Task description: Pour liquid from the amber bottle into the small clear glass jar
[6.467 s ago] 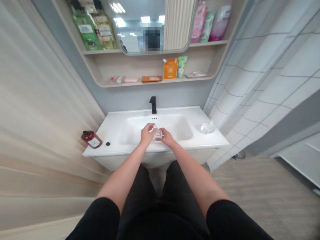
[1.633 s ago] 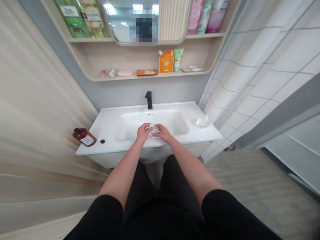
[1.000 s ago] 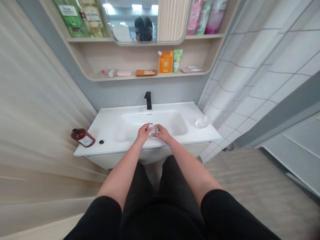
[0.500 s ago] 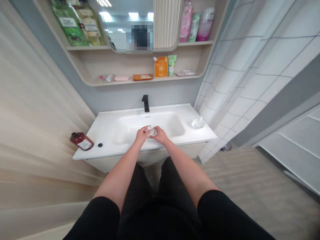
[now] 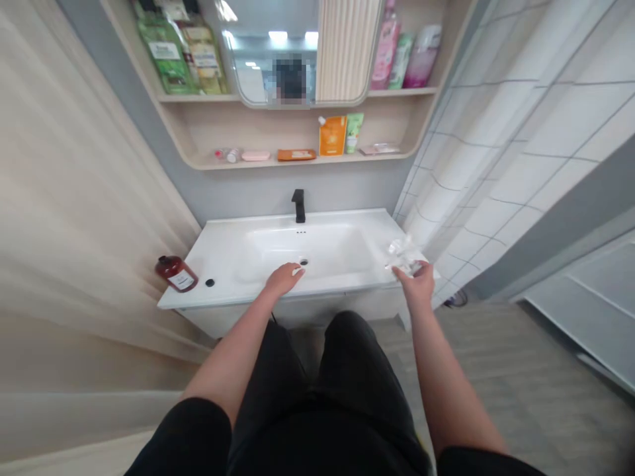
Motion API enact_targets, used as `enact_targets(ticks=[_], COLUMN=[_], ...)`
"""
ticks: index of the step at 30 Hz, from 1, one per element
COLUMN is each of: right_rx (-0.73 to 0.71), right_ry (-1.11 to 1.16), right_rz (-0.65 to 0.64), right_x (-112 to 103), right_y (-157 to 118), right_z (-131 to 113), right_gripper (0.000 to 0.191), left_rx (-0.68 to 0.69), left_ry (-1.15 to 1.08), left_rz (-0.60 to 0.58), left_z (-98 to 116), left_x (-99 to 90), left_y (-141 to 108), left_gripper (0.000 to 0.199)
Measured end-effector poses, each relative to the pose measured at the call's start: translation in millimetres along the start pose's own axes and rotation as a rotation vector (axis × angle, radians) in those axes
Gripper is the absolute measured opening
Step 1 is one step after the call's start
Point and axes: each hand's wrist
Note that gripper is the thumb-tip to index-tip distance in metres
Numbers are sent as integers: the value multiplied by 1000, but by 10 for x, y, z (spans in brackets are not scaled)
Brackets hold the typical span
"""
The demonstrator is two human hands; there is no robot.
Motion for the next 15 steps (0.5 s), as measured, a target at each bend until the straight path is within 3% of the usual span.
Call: enact_targets(ticks=[3,5,9,15], right_rx=[105,171,199,194], right_ry=[-91,-129,-161,-154], right_rz=[72,84,64,-8], right_x=[-284,-341,-223,54], right_y=[276,429,640,724], right_z=[307,397,391,279], right_gripper=[88,86,86,82], left_rx=[-19,-31,-52,-78], left_ry=[80,99,100,101], left_rz=[-27,-36,-29,-11], left_z=[35,47,63,74], left_x=[19,16,-10,-35], left_y=[18,17,-2,-8], left_gripper=[52,51,48,45])
Point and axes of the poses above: each hand's wrist, its own y-axis towards the middle knuckle, its own x-axis out of the palm, z = x × y, and after that the axes turned 11 degrees about -y, right-handed
